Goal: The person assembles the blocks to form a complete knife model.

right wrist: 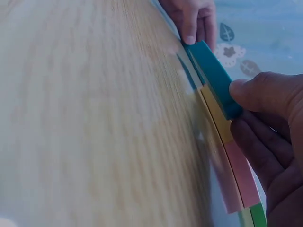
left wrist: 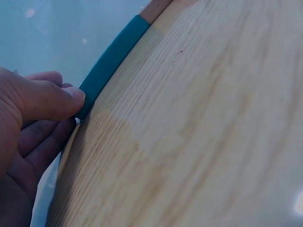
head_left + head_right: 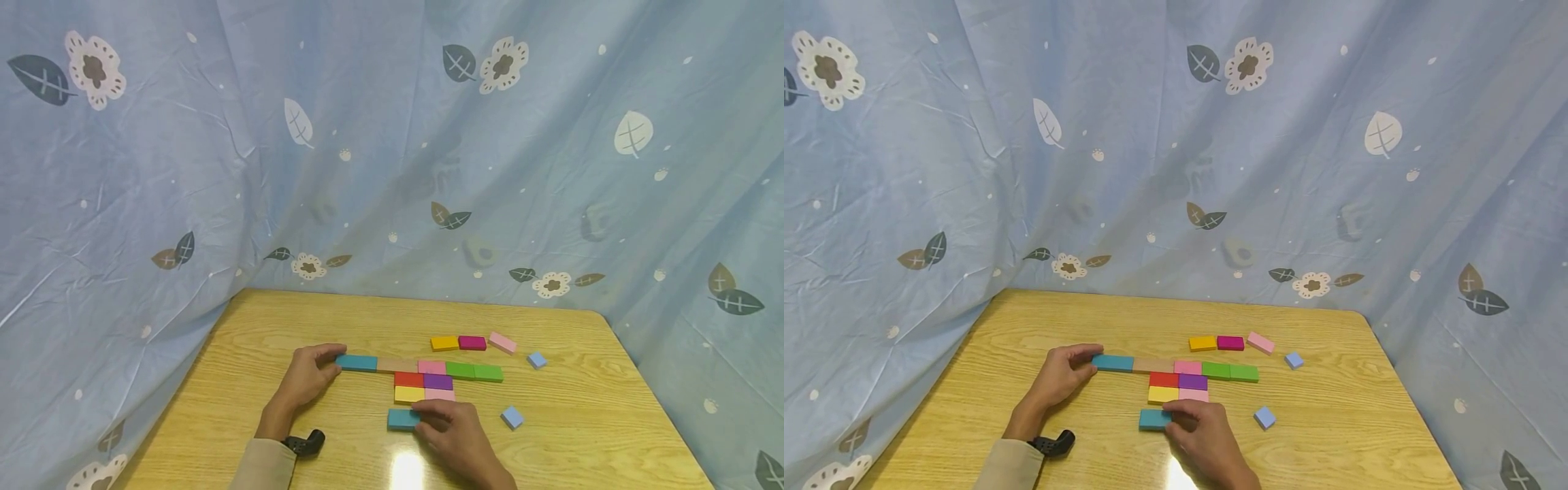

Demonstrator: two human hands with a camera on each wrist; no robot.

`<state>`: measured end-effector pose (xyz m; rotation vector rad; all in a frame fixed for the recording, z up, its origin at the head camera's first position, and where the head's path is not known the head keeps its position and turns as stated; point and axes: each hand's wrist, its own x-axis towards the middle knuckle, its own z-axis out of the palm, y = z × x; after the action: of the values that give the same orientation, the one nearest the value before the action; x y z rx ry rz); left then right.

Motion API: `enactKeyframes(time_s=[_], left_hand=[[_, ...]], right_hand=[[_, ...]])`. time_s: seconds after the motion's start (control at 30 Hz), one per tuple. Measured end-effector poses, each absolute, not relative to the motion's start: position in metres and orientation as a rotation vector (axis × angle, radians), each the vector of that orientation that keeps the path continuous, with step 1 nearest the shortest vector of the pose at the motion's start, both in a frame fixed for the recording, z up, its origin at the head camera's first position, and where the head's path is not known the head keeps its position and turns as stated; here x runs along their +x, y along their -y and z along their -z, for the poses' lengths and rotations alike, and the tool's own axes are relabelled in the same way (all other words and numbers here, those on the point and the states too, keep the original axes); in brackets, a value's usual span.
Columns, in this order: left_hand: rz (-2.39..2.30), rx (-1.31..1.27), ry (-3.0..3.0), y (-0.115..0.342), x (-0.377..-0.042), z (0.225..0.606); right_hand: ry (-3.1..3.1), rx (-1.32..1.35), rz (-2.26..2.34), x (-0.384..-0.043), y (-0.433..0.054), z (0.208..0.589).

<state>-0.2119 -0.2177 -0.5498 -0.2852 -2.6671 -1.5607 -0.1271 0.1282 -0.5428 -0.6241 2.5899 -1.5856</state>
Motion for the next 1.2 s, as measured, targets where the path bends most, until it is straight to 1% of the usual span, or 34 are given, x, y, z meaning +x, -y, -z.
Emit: enactKeyframes(time_s=[0.27,0.47,0.63,0.93,1.2], left_hand=[[1.588,-0.289,2.654,0.218,-0.211,0.547],[1.585,-0.277,2.668,0.218,-0.211,0.548],[1.594,-0.281,2.657,0.218,-0.211,0.548],[1.585,-0.276,2.664,0.218,-0.211,0.548],[1.568,-0.286,2.663,0.217,-0.211,0.549]], right_hand=[[-2.767,-0.601,1.407,-0.124,-0.131,0.546],[-2.843,-0.746,1.497,-0.122,-0.129,0.546],[-2.77,-0.842,1.55,-0.123,-0.124,0.544],[-2.85,-0.847,1.362,-0.13,-0.121,0.541],[-2.859,-0.806,1.337,-0.134,-0.12,0.54]])
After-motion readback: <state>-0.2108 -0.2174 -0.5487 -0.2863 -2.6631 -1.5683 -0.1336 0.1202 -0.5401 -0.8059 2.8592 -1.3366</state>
